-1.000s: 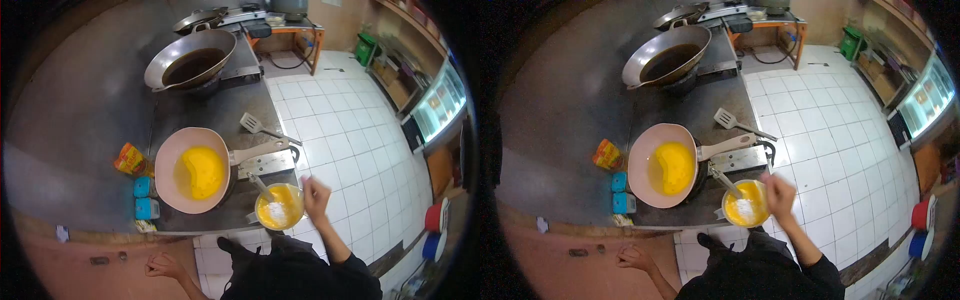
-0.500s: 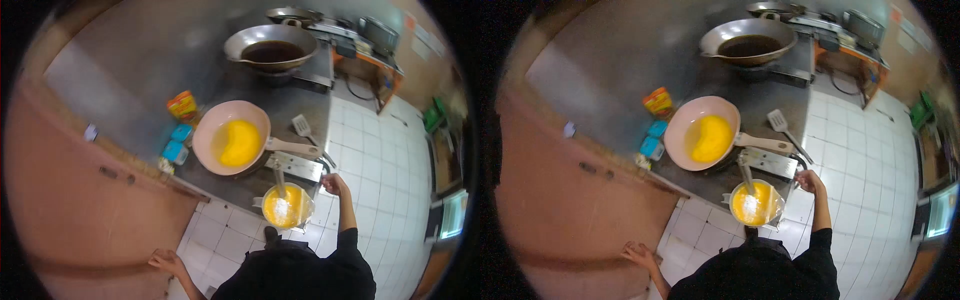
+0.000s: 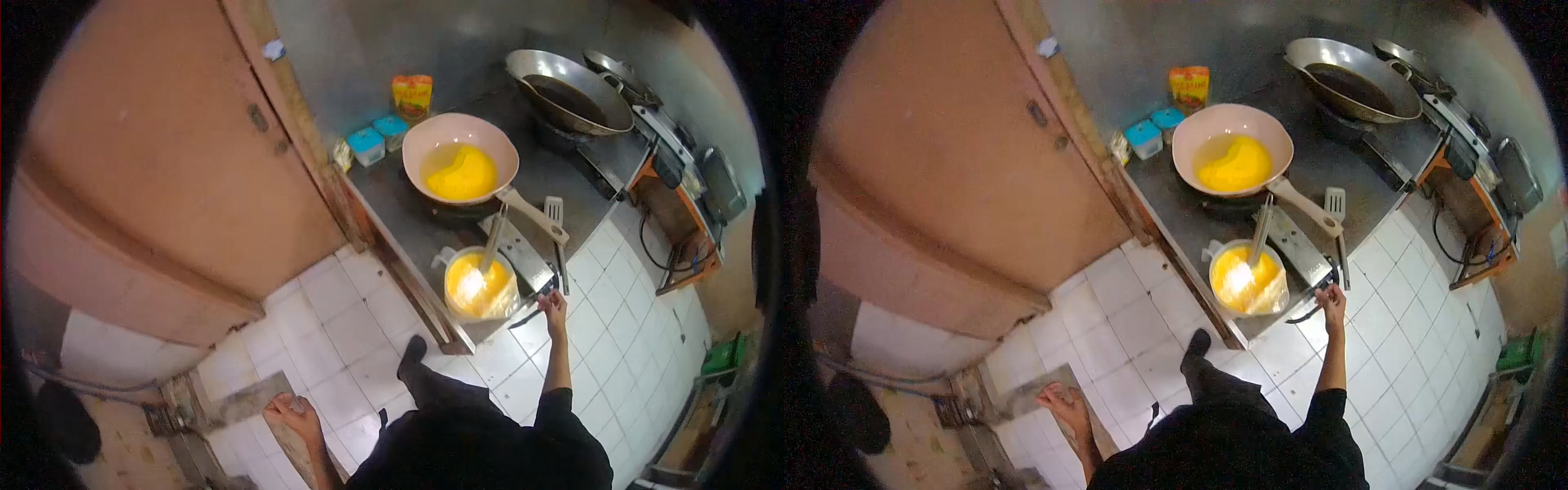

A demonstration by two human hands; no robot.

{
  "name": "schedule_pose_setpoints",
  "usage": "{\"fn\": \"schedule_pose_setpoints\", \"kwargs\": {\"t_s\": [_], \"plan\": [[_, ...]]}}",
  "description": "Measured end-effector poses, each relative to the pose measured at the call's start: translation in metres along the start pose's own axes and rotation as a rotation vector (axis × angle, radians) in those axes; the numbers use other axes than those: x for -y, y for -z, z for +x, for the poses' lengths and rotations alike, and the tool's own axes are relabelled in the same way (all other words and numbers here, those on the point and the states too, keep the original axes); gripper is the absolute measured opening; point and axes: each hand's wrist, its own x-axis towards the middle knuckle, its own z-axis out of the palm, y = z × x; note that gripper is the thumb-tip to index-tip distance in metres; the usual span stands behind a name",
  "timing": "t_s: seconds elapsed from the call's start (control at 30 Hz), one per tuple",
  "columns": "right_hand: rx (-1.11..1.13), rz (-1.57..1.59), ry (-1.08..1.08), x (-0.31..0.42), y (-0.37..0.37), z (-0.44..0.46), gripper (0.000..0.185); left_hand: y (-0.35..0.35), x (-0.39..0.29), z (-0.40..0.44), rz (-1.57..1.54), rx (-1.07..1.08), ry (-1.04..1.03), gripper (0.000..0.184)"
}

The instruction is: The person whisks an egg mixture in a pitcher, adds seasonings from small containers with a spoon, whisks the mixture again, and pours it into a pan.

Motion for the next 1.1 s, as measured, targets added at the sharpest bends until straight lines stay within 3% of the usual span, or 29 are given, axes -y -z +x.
{"fn": "schedule_pose_setpoints", "kwargs": {"t_s": [0.17, 0.23, 0.3, 0.43, 0.47, 0.5, 0.57, 0.63, 0.67, 0.7, 0.77, 0.87, 1.0, 1.07, 1.1], "plan": [[0.069, -0.242, 0.138, 0.003, 0.003, 0.0, 0.023, 0.034, 0.02, -0.098, -0.017, -0.034, 0.054, 0.037], [0.066, -0.202, 0.155, 0.001, 0.003, 0.002, 0.022, 0.047, 0.028, -0.121, 0.22, 0.011, -0.033, 0.038], [0.088, 0.036, -0.204, 0.004, 0.01, 0.014, 0.023, 0.054, 0.026, -0.132, 0.152, -0.003, 0.057, 0.04], [0.049, -0.026, -0.508, -0.014, 0.019, 0.047, 0.022, 0.047, 0.006, -0.125, 0.23, -0.096, 0.108, 0.037], [0.11, 0.389, -0.617, -0.024, 0.028, 0.054, 0.021, 0.042, 0.001, -0.123, 0.222, -0.149, 0.047, 0.035], [0.116, 0.642, -0.937, -0.028, 0.036, 0.07, 0.021, 0.036, -0.006, -0.119, 0.213, -0.203, -0.016, 0.034], [0.086, 1.122, -1.246, -0.019, 0.042, 0.066, 0.025, 0.026, -0.024, -0.115, 0.225, -0.202, 0.025, 0.034], [0.08, 1.221, -1.357, -0.022, 0.044, 0.067, 0.024, 0.01, -0.046, -0.12, 0.241, -0.197, 0.069, 0.034], [0.108, 1.211, -1.382, -0.02, 0.045, 0.066, 0.008, -0.001, -0.056, -0.117, 0.164, -0.205, 0.08, 0.034], [0.25, 1.34, -1.424, -0.013, 0.047, 0.06, 0.012, -0.011, -0.066, -0.111, 0.086, -0.212, 0.084, 0.033], [0.515, 1.262, -1.242, -0.01, 0.05, 0.052, 0.015, -0.029, -0.086, -0.104, 0.064, -0.223, 0.069, 0.031], [0.503, 0.765, -0.989, 0.0, 0.047, 0.05, 0.014, -0.067, -0.1, -0.102, -0.144, 0.029, 0.09, 0.029], [0.521, 0.569, -0.853, -0.001, 0.038, 0.042, 0.013, -0.125, -0.133, -0.072, -0.454, 0.348, 0.028, 0.026], [0.284, 0.228, -0.63, 0.007, 0.028, 0.036, 0.013, -0.151, -0.176, -0.046, -0.54, 0.453, 0.032, 0.029], [0.287, 0.224, -0.634, 0.003, 0.028, 0.033, 0.013, -0.162, -0.198, -0.03, -0.629, 0.494, 0.041, 0.032]]}}
